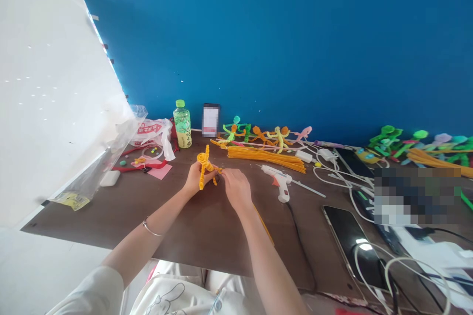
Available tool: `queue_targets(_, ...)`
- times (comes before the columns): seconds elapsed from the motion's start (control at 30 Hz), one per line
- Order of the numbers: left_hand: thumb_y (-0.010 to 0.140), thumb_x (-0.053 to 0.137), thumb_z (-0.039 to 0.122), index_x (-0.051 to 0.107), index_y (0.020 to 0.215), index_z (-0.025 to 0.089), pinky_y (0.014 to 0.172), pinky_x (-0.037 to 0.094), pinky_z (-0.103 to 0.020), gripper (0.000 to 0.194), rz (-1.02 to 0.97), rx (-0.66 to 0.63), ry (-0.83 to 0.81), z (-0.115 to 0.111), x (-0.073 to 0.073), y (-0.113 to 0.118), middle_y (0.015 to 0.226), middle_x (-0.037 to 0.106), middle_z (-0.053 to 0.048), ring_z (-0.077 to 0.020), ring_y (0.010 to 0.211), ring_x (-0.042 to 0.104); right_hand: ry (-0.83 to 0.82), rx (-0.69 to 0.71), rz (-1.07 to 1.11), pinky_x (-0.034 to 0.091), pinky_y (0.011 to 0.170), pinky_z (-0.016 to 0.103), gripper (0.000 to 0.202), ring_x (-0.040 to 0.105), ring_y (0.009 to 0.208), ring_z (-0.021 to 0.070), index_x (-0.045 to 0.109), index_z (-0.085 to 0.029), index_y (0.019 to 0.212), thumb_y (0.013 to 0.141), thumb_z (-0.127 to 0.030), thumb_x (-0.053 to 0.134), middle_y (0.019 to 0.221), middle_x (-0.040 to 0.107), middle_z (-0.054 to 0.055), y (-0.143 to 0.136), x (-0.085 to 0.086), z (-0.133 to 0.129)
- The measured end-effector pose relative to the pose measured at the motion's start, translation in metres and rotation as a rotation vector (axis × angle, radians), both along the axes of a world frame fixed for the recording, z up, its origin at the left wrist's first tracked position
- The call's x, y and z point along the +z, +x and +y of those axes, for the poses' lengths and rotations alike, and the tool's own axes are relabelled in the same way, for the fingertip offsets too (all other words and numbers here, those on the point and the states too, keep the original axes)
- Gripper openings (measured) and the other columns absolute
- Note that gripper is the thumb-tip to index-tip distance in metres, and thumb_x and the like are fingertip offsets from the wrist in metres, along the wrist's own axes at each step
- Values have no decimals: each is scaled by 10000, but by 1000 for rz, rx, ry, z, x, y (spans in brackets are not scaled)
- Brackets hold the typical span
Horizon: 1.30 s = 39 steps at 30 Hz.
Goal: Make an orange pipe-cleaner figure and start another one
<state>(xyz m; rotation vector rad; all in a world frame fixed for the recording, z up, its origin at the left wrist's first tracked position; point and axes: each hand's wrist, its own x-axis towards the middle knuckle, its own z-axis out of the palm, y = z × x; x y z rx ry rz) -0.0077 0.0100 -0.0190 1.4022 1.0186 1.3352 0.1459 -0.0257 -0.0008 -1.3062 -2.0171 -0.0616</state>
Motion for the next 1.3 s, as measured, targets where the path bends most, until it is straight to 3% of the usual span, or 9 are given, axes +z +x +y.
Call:
queue_targets(0.1,555,727,272,563,777,132,654,494,-298,309,-33,-87,-26,-1,4,-1,768,645,-64,-157,672,603,-59,-23,94,427,759,354,255,564,810,213,623,-196,849,854,-267,378,839,646,78,1,1,0)
queue_targets(0.2,546,737,291,559,746,131,653,497,-304,312,-45,-183,-49,-2,9,-2,753,643,-67,-161,667,605,-186,-23,358,445,731,342,220,579,766,202,615,-192,813,813,-334,448,834,647,70,1,4,0)
queue_targets(0.4,572,725,313,502,727,144,691,499,-323,320,-137,-347,-102,-7,19,-4,751,643,-48,-147,671,605,-583,-21,837,359,431,246,329,466,460,115,638,-162,763,642,-467,623,571,580,17,3,15,1)
queue_targets(0.6,568,739,277,466,752,168,733,492,-313,346,-351,-499,-245,-9,20,-7,748,621,-7,-115,682,598,-832,97,1060,250,402,200,318,409,466,68,643,-154,739,579,-424,695,604,568,7,6,20,1)
queue_targets(0.73,572,737,287,491,721,177,756,489,-307,308,-428,-503,-300,-11,21,-5,750,601,4,-104,694,587,-938,172,1202,240,408,195,283,421,477,66,621,-159,687,555,-393,709,596,551,-6,-1,14,0)
queue_targets(0.93,577,725,306,522,715,151,712,482,-293,289,-331,-231,-149,-9,19,-3,753,612,-8,-110,688,582,-848,97,1185,208,377,205,319,373,420,65,613,-150,658,576,-449,688,502,475,-27,-21,7,-5)
queue_targets(1.07,575,718,311,515,731,152,693,485,-300,302,-235,-107,-96,-5,14,-1,754,641,-25,-126,668,599,-673,4,900,317,414,235,302,448,432,102,652,-152,695,643,-449,626,508,539,-3,-22,6,-8)
queue_targets(1.17,577,712,317,498,733,154,668,494,-302,311,-183,-44,-79,-2,8,1,766,649,-42,-145,671,613,-509,7,699,445,585,286,242,587,623,178,671,-166,754,681,-381,588,693,654,43,-19,3,-7)
queue_targets(1.3,577,709,315,493,753,154,680,498,-317,322,-112,-10,-39,0,3,1,834,657,-78,-166,697,627,-348,-9,477,467,656,312,204,604,692,197,660,-188,785,729,-322,517,772,659,59,-17,0,-6)
